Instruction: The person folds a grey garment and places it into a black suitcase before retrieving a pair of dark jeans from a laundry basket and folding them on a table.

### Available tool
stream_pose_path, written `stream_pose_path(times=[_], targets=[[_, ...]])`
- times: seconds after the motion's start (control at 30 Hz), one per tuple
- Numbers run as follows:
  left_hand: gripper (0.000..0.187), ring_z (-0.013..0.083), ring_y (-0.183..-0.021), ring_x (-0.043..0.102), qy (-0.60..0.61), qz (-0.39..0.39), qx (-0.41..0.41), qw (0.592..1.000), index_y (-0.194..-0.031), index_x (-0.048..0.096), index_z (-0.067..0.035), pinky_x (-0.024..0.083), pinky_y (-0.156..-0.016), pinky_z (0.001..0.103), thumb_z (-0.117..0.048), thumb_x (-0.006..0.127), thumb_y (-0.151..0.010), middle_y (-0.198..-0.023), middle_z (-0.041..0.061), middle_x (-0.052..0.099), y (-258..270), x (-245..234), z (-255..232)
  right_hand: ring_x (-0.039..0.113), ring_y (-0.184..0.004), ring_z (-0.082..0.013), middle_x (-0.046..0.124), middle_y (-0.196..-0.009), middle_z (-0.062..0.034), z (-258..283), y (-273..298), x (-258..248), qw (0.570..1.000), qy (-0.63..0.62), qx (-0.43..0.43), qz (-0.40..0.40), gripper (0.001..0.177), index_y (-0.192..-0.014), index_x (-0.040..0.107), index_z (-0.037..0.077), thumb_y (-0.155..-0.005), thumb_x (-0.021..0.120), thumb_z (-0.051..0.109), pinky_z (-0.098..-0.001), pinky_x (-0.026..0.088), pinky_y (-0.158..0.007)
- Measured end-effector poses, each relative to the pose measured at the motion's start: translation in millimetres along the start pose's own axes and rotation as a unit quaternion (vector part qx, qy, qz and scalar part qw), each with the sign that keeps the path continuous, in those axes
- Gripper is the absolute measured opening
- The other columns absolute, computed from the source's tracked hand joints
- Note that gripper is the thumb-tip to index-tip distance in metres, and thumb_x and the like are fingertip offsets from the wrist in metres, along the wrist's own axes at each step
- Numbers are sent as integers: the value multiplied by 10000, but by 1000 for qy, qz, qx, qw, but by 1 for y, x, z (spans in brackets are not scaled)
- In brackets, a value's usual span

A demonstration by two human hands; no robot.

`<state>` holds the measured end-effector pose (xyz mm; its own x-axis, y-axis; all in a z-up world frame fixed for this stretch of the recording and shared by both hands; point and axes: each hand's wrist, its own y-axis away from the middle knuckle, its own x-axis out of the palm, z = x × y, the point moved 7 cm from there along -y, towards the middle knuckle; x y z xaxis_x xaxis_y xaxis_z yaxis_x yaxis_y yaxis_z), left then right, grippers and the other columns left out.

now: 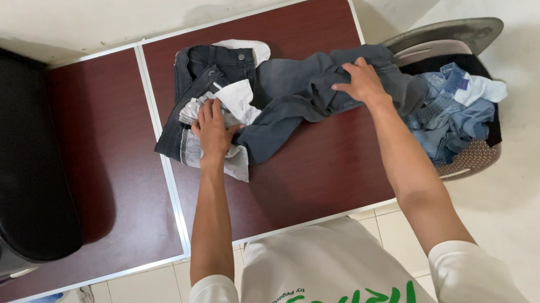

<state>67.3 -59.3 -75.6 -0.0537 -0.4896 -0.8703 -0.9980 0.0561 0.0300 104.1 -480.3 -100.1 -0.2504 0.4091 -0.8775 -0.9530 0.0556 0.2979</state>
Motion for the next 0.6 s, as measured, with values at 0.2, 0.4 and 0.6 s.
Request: stream_pose_path(times=[0.2, 0.4, 0.6], targets=[[984, 318, -1442, 380, 7, -5, 22, 1000, -1475, 455, -94, 254, -1141, 549, -350, 940, -658, -1537, 105, 445, 0, -6, 23, 522, -1144, -443, 549, -1285, -182, 12, 19, 1, 996, 42, 12, -80, 536, -1303, 661, 90, -856, 825, 338, -513, 473, -960], [969, 350, -1445, 352, 3, -3, 23, 1000, -1476, 455, -93, 248, -1123, 576, -350, 937, -675, -1546, 134, 422, -1, -14, 54, 514, -1035, -417, 534, -1158, -166, 56, 41, -9, 977, 34, -40, -209, 355, -1166, 682, 70, -874, 835, 204, -527, 466, -847], [999, 365, -1449, 358, -7, -30, 32, 999, -1492, 429, -68, 255, -1117, 581, -344, 936, -676, -1556, 166, 415, 3, -33, 78, 482, -1077, -405, 493, -1194, -185, 123, 61, -22, 961, 10, -62, -269, 393, -1165, 651, 54, -814, 826, 54, -504, 444, -889]])
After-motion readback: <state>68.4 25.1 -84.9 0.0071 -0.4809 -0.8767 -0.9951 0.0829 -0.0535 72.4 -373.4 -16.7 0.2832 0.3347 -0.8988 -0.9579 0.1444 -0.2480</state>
